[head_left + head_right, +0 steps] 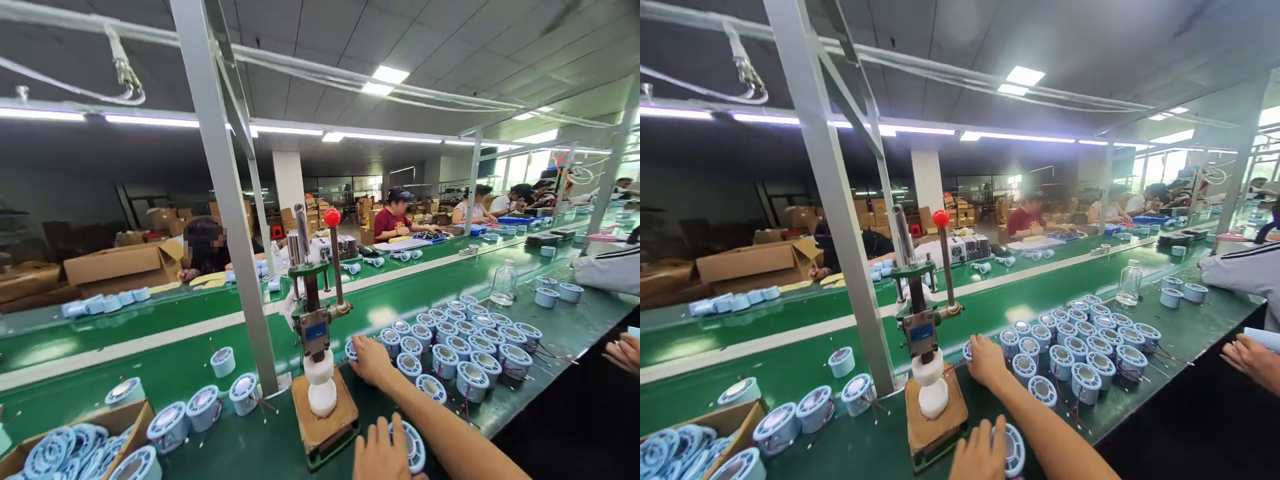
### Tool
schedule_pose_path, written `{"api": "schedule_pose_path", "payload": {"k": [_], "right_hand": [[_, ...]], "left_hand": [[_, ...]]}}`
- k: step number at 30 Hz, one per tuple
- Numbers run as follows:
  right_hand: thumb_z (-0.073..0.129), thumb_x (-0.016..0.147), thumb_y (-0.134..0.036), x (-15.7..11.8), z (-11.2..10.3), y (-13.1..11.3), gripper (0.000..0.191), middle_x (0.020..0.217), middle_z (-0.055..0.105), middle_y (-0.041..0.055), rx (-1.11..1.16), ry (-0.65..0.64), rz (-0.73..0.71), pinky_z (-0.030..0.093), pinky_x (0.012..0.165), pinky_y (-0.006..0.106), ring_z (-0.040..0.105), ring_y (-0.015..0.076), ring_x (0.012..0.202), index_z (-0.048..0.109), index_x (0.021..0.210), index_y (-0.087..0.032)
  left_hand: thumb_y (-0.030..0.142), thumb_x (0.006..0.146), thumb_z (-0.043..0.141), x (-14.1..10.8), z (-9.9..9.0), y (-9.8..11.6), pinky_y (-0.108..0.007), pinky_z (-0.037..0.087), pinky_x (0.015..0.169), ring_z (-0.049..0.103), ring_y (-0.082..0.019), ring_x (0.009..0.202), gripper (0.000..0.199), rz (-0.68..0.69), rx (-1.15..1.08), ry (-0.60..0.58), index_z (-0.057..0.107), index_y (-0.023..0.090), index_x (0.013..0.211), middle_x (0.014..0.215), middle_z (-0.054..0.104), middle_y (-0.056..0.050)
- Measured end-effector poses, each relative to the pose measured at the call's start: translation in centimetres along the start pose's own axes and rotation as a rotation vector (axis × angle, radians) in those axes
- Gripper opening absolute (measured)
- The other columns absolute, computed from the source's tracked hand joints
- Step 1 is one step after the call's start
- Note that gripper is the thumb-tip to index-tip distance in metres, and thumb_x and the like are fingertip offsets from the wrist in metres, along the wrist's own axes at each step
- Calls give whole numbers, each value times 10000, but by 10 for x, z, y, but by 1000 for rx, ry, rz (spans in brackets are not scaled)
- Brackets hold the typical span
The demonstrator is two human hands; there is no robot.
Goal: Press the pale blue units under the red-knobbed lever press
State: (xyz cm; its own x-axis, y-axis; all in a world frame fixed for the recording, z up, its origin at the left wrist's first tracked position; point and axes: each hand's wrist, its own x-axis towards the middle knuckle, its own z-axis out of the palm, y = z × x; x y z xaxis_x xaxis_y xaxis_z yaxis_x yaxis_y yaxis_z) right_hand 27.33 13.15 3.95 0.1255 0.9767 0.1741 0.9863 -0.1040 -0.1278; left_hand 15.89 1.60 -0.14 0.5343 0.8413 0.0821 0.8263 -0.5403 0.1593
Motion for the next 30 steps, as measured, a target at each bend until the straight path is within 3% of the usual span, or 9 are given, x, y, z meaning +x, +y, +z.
{"api": "schedule_pose_path", "payload": {"k": [3,8,12,16,20,25,30], "right_hand": [[584,955,-388,23,3,7,438,1229,561,91,-24,-7,-55,530,913,409,594,201,1063,503,1325,-168],[586,953,-383,36,5,31,396,1262,547,95,-77,-16,-133,486,985,460,552,229,1154,542,1275,-156],[568,965,-380,41,13,40,395,1266,550,95,-80,-22,-178,470,1006,477,552,230,1161,535,1288,-155],[560,971,-379,46,19,51,384,1246,564,92,-58,-36,-228,480,997,467,568,220,1139,542,1280,-152],[559,974,-368,48,20,65,371,1234,576,90,-17,-41,-293,492,988,450,582,209,1121,548,1275,-151],[573,967,-371,45,16,74,391,1305,544,99,64,28,-317,451,1043,487,544,232,1199,544,1293,-157],[543,975,-339,10,0,106,463,1442,441,117,172,244,-186,404,1105,487,458,253,1320,461,1405,-189]], "left_hand": [[322,719,819,30,7,19,-461,459,1007,546,-335,1205,743,-30,-7,33,516,265,1395,1340,598,-132],[235,768,773,53,1,18,-493,411,1069,504,-325,1258,693,-99,-15,66,502,223,1406,1350,585,-137],[165,867,611,68,-10,21,-534,415,1046,480,-359,1277,548,-170,-54,95,498,127,1402,1349,561,-198],[143,864,546,73,-23,26,-544,480,972,492,-392,1255,544,-196,-172,68,478,36,1393,1337,553,-235],[179,848,581,61,-30,20,-470,440,1069,494,-350,1278,588,-125,-345,20,465,81,1417,1375,550,-177],[83,889,464,57,-17,22,-360,253,1211,309,-257,1447,586,-142,-551,30,382,85,1469,1552,357,-141],[-12,888,319,69,10,51,-330,226,1218,207,-246,1488,597,-280,-737,101,291,-4,1484,1595,203,-212]]}}
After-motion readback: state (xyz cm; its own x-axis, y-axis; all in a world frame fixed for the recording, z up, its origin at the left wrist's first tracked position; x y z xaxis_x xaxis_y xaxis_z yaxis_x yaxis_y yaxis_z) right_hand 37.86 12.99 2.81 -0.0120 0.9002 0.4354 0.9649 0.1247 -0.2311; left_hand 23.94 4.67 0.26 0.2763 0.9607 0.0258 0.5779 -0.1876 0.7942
